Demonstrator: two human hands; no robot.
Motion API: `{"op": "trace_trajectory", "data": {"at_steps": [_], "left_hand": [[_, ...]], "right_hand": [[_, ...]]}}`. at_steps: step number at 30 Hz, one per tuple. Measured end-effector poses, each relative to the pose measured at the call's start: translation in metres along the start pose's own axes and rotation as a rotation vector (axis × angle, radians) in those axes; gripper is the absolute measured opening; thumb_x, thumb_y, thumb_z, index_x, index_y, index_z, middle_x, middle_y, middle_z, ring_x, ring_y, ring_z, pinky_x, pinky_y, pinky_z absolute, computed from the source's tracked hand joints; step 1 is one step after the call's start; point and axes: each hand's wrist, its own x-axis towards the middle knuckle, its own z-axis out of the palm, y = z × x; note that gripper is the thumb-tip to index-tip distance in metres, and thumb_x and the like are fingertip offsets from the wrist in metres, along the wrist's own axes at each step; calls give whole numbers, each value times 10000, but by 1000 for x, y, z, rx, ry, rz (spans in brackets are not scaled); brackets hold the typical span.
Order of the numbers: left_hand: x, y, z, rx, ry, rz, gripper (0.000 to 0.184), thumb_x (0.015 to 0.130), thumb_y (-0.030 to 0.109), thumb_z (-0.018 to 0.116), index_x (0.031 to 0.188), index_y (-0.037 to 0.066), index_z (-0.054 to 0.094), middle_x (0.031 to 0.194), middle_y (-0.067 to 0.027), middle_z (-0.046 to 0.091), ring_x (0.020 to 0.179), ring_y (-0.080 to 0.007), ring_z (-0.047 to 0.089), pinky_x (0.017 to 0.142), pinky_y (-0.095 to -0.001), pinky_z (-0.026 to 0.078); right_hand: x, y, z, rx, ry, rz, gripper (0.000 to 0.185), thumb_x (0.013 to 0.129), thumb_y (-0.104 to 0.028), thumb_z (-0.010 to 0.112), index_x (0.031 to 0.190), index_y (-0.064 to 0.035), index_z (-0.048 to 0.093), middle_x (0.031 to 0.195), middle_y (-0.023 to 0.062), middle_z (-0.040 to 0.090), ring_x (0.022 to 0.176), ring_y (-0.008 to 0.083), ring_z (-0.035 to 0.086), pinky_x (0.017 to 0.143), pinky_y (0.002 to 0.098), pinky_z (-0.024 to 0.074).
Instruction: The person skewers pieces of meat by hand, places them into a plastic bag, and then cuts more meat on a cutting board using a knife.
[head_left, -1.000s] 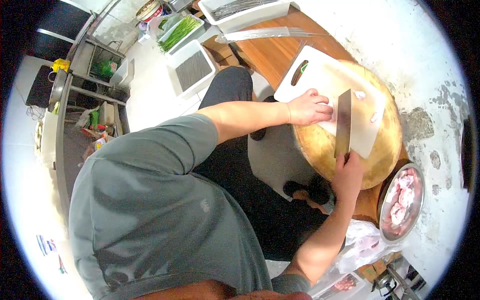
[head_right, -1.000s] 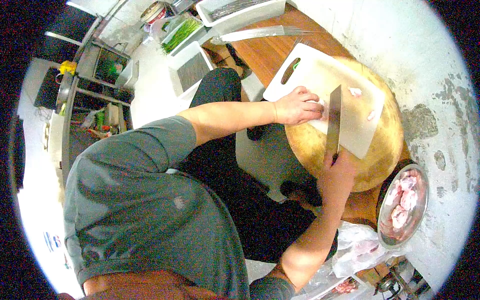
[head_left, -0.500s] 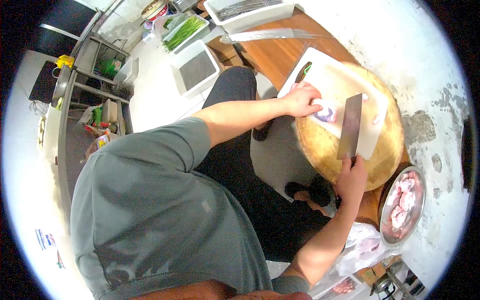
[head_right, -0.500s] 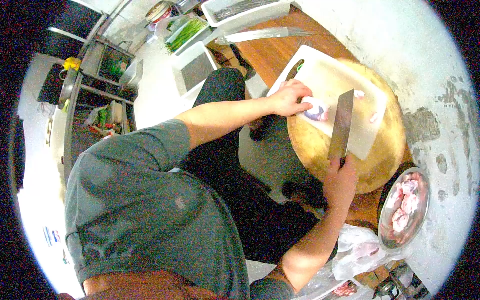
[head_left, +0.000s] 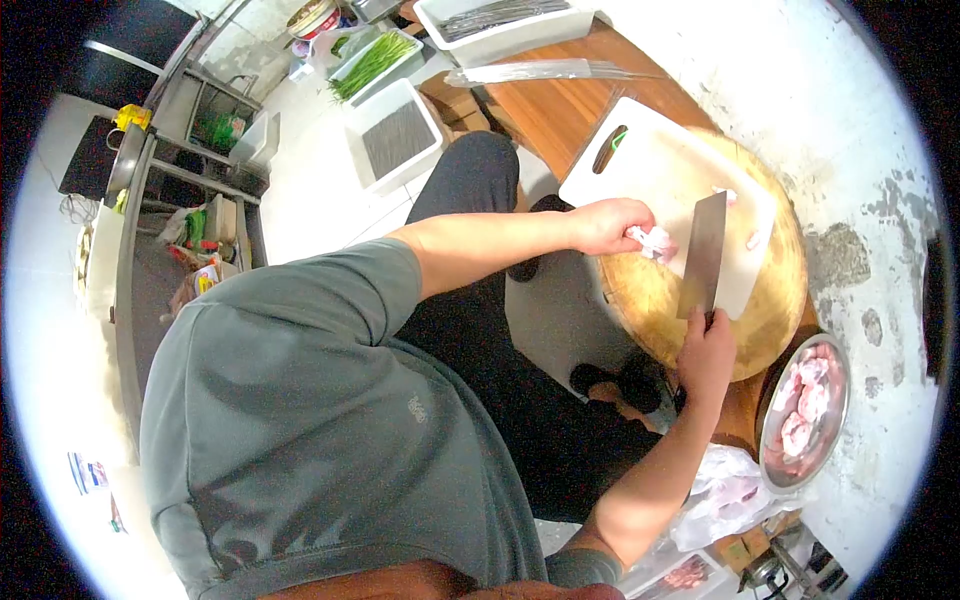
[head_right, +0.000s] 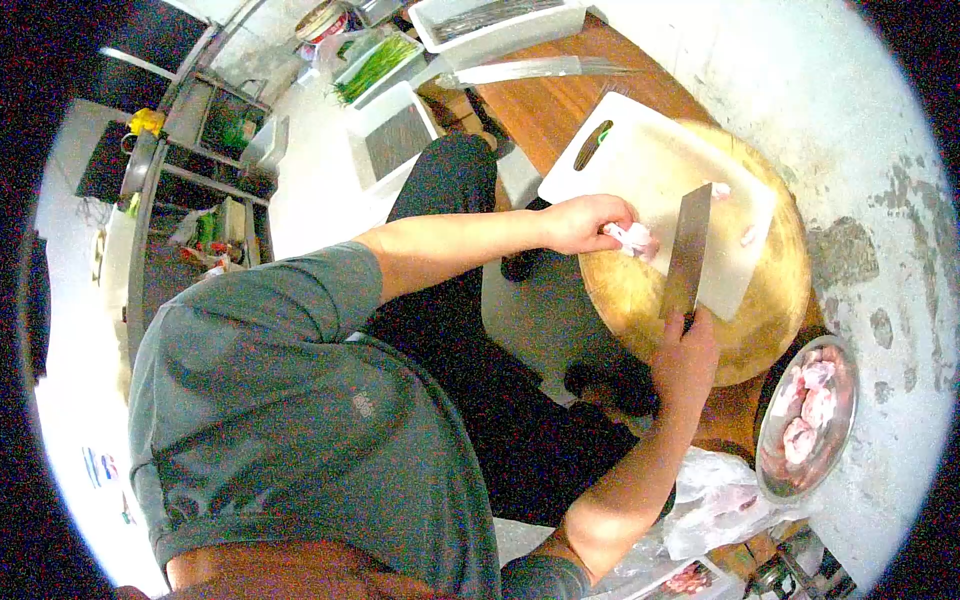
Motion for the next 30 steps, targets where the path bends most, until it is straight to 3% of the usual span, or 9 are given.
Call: {"op": "trace_trajectory", "data": {"at_steps": [4,7,10,13,16,19,28,30], "left_hand": [[-3,-2,6,30,40,7,356,798,167,698,1113,28,604,1051,-160,627,1002,-354,608,885,-416,498],[2,-4,9,36,76,19,422,795,181,703,1173,26,599,1068,-172,627,1015,-359,606,900,-416,495],[9,-7,8,68,-9,48,450,790,206,719,1185,27,599,1075,-183,626,1026,-368,604,913,-423,491],[9,-1,8,45,20,45,443,786,236,735,1156,26,611,1063,-184,627,1028,-365,606,915,-428,491],[12,1,10,13,-50,-83,426,781,251,751,1119,28,622,1058,-175,629,1026,-353,610,909,-425,494],[15,-1,12,49,-35,-55,414,778,262,760,1095,30,628,1045,-169,635,1011,-345,618,895,-415,502],[18,-4,12,39,-14,-96,409,780,288,768,1084,40,654,1026,-164,661,974,-328,647,856,-400,520],[19,-2,8,-17,6,-243,395,802,307,757,1072,32,670,979,-142,684,902,-291,662,810,-377,530]], "right_hand": [[1,1,0,-28,-2,-15,344,971,-295,509,1074,25,584,1023,280,634,965,475,596,827,532,461],[-1,3,5,-2,96,-65,333,967,-278,518,968,50,569,924,284,616,889,473,574,772,486,452],[3,7,6,-12,78,-76,334,966,-279,516,980,51,567,936,290,615,901,477,573,778,493,450],[5,8,4,-68,20,-45,349,978,-308,512,1029,32,575,995,292,634,945,487,595,802,533,469],[2,4,3,-48,25,-32,357,978,-316,516,1008,34,573,989,292,637,941,487,599,795,533,474],[0,0,0,-29,23,-18,362,975,-319,521,1017,36,579,991,290,640,940,482,606,799,534,476],[-1,-2,-2,2,49,3,340,969,-284,508,990,48,573,955,288,622,921,474,581,798,485,457],[0,0,-2,-5,47,-4,338,968,-279,508,989,51,575,954,289,622,916,473,582,798,483,459]]}}
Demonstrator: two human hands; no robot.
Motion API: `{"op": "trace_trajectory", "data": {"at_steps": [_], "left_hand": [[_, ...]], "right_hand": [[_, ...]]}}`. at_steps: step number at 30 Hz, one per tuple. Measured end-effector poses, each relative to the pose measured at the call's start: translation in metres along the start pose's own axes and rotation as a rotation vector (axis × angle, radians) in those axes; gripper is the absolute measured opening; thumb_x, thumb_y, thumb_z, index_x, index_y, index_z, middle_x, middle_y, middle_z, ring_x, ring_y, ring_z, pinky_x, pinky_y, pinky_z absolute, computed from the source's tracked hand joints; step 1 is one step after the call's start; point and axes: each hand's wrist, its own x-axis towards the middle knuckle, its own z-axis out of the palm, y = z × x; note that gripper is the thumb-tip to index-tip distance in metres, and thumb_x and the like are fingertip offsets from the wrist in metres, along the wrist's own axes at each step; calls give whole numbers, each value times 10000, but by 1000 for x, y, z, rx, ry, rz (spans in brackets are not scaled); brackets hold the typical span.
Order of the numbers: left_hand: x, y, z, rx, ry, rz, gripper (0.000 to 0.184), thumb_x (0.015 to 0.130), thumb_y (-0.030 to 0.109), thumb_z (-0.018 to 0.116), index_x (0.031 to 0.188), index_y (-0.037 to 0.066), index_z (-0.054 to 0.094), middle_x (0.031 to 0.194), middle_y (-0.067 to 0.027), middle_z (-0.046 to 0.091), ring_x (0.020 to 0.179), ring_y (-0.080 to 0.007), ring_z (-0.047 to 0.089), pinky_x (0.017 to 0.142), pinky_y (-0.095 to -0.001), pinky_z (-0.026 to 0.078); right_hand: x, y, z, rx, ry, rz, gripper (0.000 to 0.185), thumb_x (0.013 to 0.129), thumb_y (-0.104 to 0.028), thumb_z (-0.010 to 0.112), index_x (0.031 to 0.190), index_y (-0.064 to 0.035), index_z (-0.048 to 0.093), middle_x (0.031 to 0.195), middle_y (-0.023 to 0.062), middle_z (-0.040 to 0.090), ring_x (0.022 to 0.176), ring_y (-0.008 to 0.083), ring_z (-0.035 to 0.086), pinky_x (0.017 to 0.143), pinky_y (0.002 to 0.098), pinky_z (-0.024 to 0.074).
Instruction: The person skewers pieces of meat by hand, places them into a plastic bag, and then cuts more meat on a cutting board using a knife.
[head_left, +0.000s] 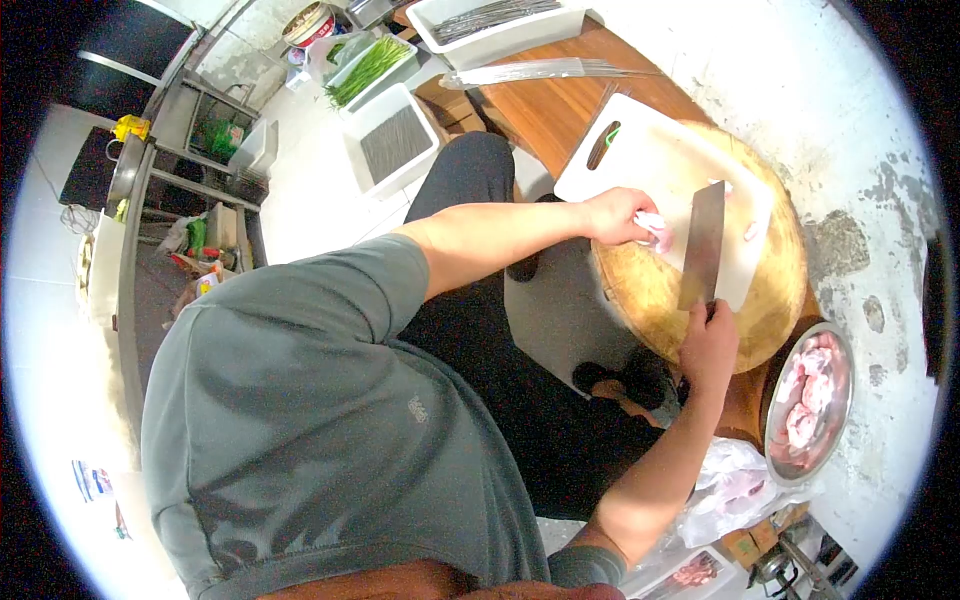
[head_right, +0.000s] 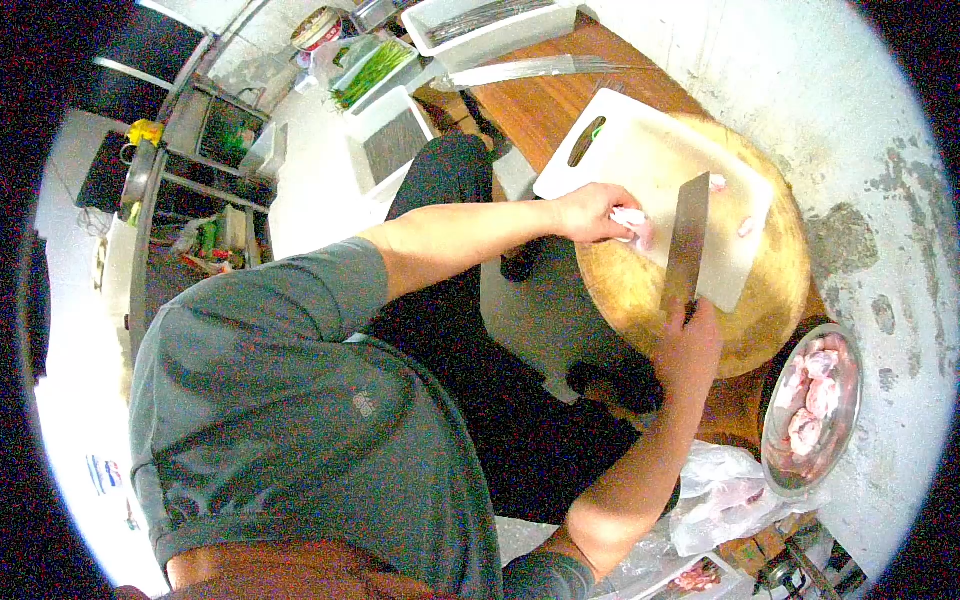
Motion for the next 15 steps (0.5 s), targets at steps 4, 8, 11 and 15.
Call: {"op": "trace_trajectory", "data": {"at_steps": [4,8,11,15], "left_hand": [[15,11,-15,-419,7,-494,399,858,356,716,1043,3,693,885,-88,705,770,-190,656,702,-313,532],[30,-9,-17,-866,19,-630,382,940,373,631,1012,3,697,855,-83,699,689,-139,629,602,-284,504],[36,-12,-30,-1062,-57,-640,348,987,383,555,967,57,675,770,-60,678,565,-138,594,451,-255,428],[35,0,-47,-1181,-154,-694,356,984,414,544,966,80,664,721,-49,658,530,-142,583,411,-260,411]], "right_hand": [[1,3,2,50,28,-12,339,966,-275,510,983,56,580,943,286,622,902,470,584,790,481,459],[4,6,2,2,35,-28,386,973,-336,529,970,47,579,963,285,639,915,475,612,789,529,477],[5,5,0,-36,29,-23,387,974,-337,526,966,47,576,965,288,637,916,475,611,793,528,478],[4,4,-1,-24,30,-21,392,974,-340,524,975,48,578,963,290,636,914,476,611,792,531,479]]}}
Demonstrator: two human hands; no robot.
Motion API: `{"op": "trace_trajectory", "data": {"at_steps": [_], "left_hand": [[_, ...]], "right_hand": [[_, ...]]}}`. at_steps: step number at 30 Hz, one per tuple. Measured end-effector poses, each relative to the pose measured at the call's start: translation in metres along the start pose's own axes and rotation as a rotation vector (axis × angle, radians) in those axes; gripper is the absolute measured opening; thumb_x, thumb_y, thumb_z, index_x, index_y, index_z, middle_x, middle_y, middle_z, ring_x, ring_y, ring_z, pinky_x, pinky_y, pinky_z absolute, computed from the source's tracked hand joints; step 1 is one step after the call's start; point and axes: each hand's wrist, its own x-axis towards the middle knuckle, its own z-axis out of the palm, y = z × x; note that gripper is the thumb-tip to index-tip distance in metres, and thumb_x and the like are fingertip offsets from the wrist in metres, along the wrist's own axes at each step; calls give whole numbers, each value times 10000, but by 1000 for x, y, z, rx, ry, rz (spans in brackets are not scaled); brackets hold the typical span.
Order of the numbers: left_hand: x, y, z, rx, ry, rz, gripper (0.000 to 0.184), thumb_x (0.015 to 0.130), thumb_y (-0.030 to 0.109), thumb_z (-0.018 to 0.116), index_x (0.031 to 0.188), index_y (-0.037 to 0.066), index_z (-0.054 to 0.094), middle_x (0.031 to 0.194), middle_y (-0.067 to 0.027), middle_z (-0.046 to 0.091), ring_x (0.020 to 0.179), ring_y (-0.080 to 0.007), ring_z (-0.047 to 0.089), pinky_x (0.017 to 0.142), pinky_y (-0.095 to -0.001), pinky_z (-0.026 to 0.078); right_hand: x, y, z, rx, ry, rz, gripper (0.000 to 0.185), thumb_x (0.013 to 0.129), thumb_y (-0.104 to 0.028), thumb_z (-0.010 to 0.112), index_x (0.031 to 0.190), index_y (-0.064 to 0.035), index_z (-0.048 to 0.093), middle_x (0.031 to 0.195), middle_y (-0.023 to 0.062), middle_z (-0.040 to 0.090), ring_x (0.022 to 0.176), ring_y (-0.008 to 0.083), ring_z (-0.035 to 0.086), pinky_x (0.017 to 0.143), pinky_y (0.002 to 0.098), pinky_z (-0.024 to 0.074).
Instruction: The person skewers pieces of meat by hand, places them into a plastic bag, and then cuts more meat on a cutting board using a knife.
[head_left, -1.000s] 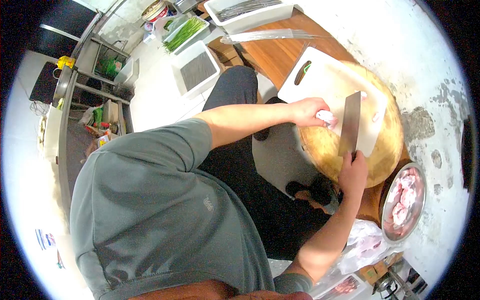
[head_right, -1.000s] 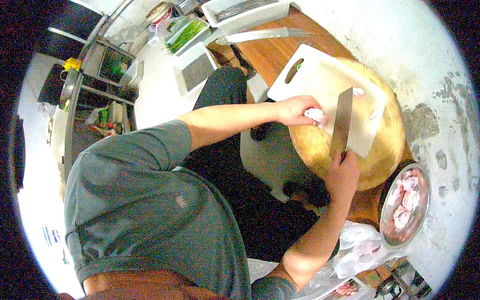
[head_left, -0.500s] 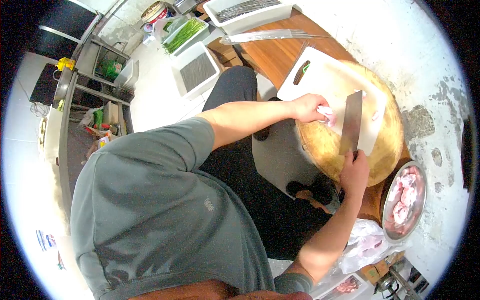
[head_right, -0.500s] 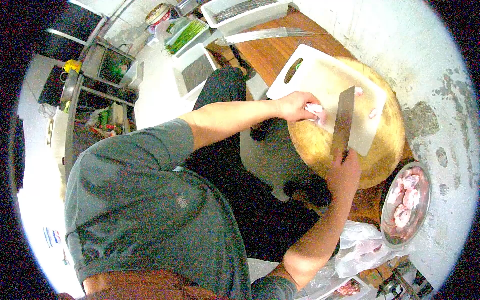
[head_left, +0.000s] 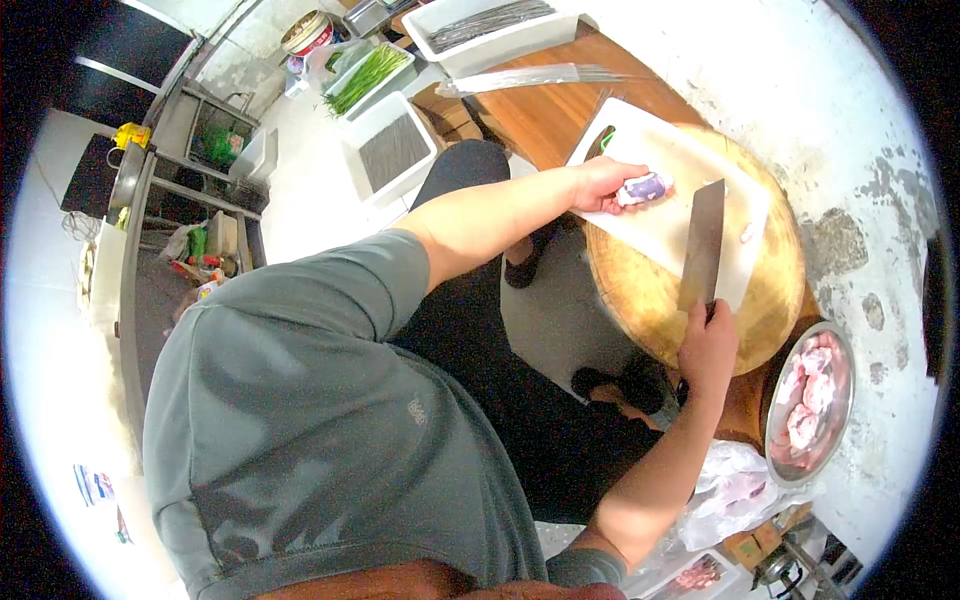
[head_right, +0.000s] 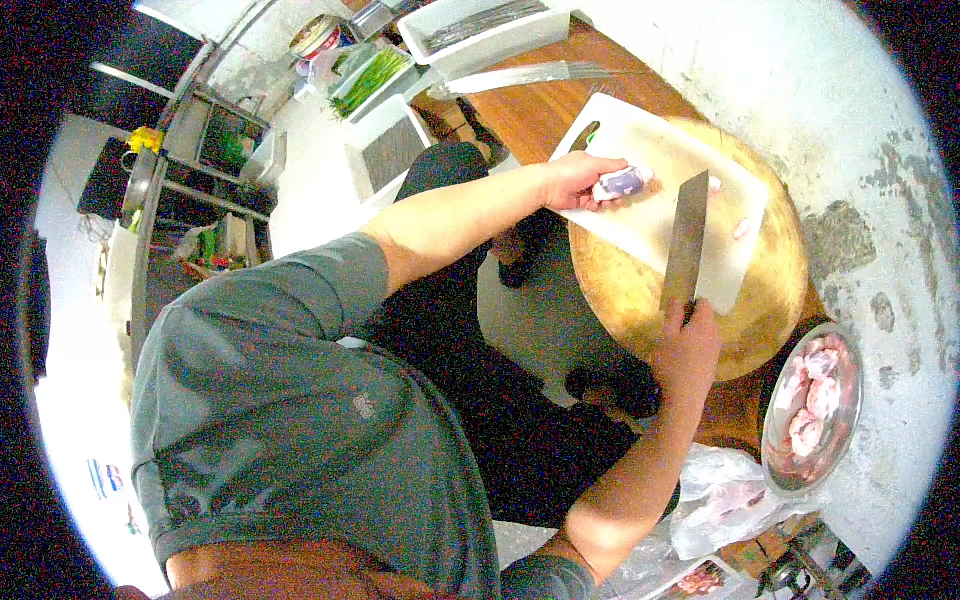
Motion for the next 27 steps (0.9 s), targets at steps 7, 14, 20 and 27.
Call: {"op": "trace_trajectory", "data": {"at_steps": [7,14,20,27], "left_hand": [[9,-8,0,1286,451,658,425,832,379,688,1043,11,688,970,-169,676,909,-322,652,858,-399,519],[12,-8,-10,1502,76,933,422,853,347,671,1097,4,666,1186,-210,606,1140,-340,575,986,-406,456],[27,-15,-27,1430,77,908,358,950,283,541,1150,1,635,1253,-188,586,1167,-336,564,1010,-407,439],[11,-33,-28,1378,185,938,416,993,297,424,1292,43,562,1371,-147,534,1282,-299,491,1034,-440,374]], "right_hand": [[1,2,0,-21,-4,-2,388,973,-336,522,1005,45,590,961,290,643,929,475,615,795,529,480],[4,6,6,162,-69,75,384,946,-328,554,1024,45,602,884,250,655,848,416,637,761,491,493],[6,32,38,563,-192,157,214,957,-216,567,860,-30,526,664,21,504,560,123,534,474,284,426],[-27,13,56,1220,-188,507,179,964,-190,545,1000,-15,547,790,82,595,642,199,595,533,342,525]]}}
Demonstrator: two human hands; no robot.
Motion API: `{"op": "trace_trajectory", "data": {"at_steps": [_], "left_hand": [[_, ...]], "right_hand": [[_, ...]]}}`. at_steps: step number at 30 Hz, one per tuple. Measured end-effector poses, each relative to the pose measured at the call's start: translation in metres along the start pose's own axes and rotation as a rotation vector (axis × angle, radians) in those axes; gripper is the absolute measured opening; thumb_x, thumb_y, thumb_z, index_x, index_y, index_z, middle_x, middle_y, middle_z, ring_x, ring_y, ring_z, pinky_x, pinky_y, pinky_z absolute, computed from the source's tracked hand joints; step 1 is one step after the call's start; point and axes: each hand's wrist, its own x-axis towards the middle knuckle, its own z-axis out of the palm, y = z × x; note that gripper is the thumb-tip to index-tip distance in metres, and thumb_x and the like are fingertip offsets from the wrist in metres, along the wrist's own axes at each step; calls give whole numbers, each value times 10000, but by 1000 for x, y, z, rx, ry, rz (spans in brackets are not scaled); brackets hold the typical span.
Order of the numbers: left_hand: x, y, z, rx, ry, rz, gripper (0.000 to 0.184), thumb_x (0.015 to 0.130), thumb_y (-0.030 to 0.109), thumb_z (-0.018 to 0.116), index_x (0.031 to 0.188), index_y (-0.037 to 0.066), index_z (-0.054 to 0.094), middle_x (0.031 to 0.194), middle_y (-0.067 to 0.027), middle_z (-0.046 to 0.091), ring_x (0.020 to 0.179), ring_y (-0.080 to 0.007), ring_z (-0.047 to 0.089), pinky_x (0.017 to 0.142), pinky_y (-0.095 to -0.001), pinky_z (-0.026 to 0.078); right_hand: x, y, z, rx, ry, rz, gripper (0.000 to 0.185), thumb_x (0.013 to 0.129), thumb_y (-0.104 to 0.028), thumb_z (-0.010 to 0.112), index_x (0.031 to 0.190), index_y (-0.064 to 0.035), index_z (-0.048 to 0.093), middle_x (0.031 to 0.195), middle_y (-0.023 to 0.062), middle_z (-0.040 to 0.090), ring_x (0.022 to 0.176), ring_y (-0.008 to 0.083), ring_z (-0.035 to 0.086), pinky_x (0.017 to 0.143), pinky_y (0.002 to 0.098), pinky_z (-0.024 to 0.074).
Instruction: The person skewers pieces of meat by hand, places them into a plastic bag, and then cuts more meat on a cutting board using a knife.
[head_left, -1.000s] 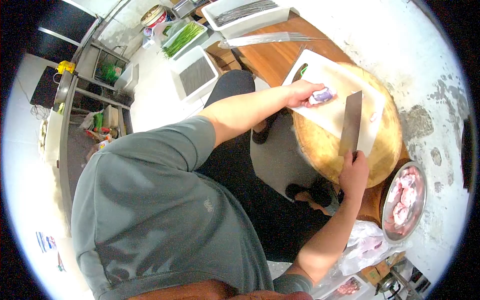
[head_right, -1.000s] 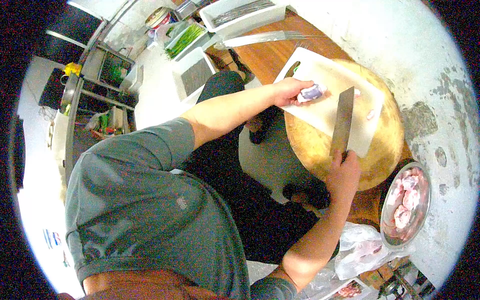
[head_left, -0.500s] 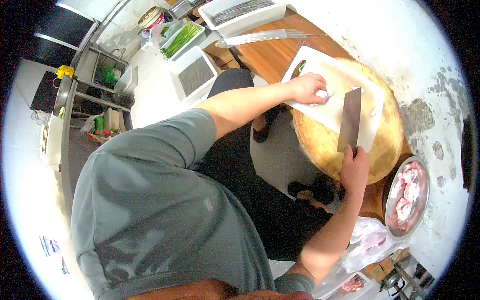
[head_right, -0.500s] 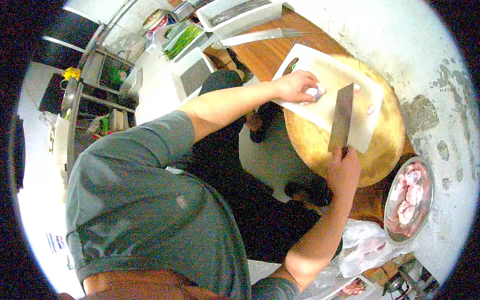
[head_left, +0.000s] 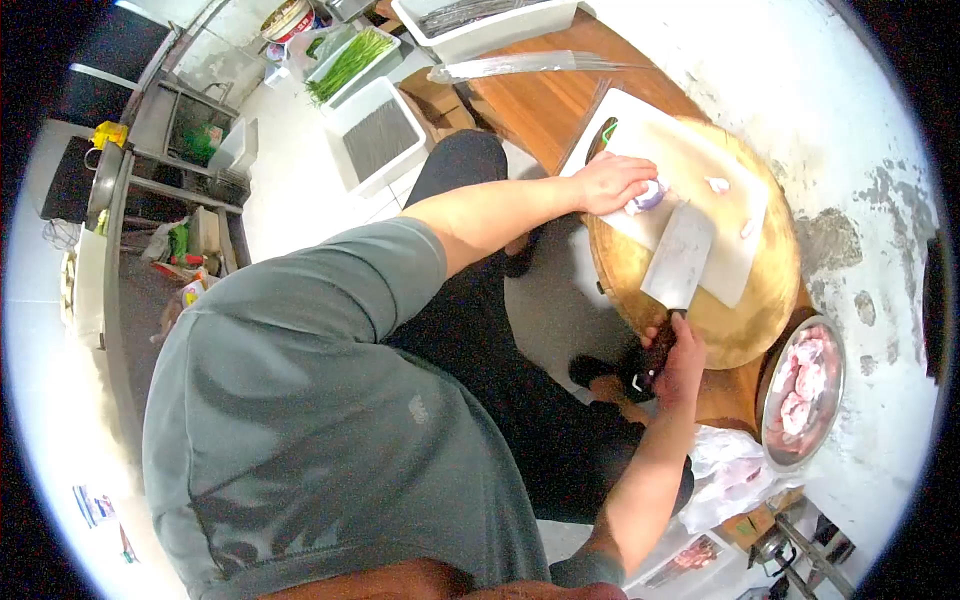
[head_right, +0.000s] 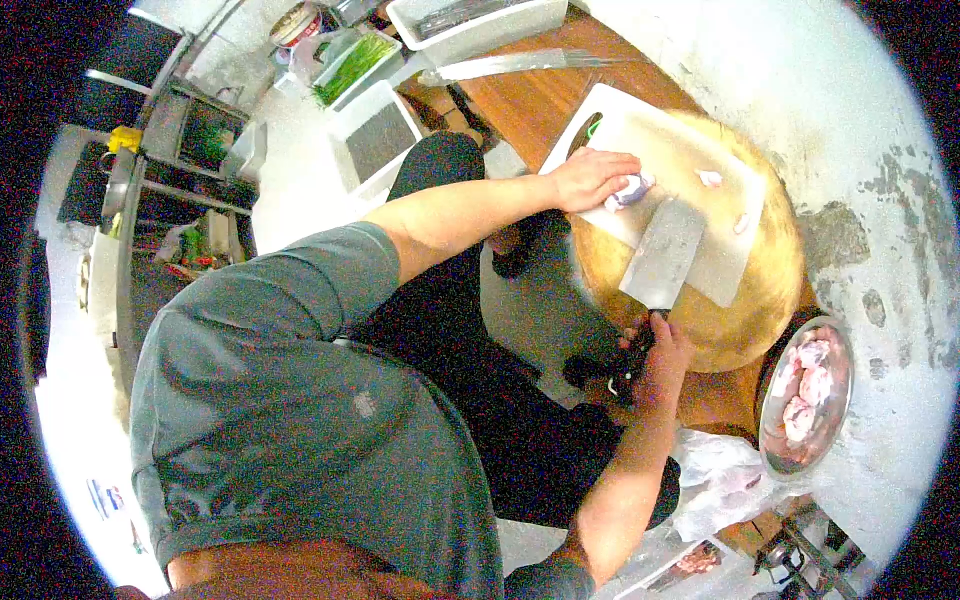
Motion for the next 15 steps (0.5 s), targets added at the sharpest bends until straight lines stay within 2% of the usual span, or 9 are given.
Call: {"op": "trace_trajectory", "data": {"at_steps": [1,3,7,10,11,14,15], "left_hand": [[-2,-7,6,38,3,10,439,993,294,420,1346,52,518,1423,-139,495,1322,-285,456,1045,-448,341],[0,-10,2,46,-34,23,438,991,280,425,1356,53,506,1420,-136,496,1317,-282,460,1043,-448,339],[-1,9,-30,4,-183,-6,444,985,252,438,1379,54,481,1417,-126,498,1307,-277,464,1035,-449,338],[-3,11,-28,20,-199,-54,432,985,247,450,1369,55,495,1405,-120,507,1296,-278,471,1011,-458,356],[-5,3,-13,-17,-7,17,290,1010,341,411,1113,124,573,1098,-76,574,1131,-257,549,964,-482,363],[-7,-10,11,68,258,197,344,1014,359,408,1207,125,569,1192,-59,573,1187,-229,524,1039,-474,323],[-6,-9,9,49,199,166,355,1014,358,408,1235,128,562,1218,-55,567,1204,-225,514,1056,-471,310]], "right_hand": [[-2,7,1,69,-27,23,187,979,-193,532,1043,-18,532,818,81,596,657,195,592,543,337,524],[-11,14,9,122,-37,49,216,1016,-211,485,1155,-46,492,850,76,598,665,194,587,538,324,520],[-19,28,36,95,85,13,179,1017,-235,474,1105,-80,496,775,59,558,561,177,537,477,322,474],[-20,28,56,48,142,-37,159,1007,-232,476,1057,-81,490,756,49,539,534,159,522,446,304,446],[-19,28,63,26,167,-54,147,993,-227,488,1022,-83,480,751,46,531,513,149,507,421,293,421],[-13,33,78,16,208,-104,156,991,-224,500,1034,-76,479,729,38,516,491,142,490,409,289,409],[-12,34,81,23,224,-107,160,993,-224,499,1041,-72,478,722,35,513,486,140,487,405,289,406]]}}
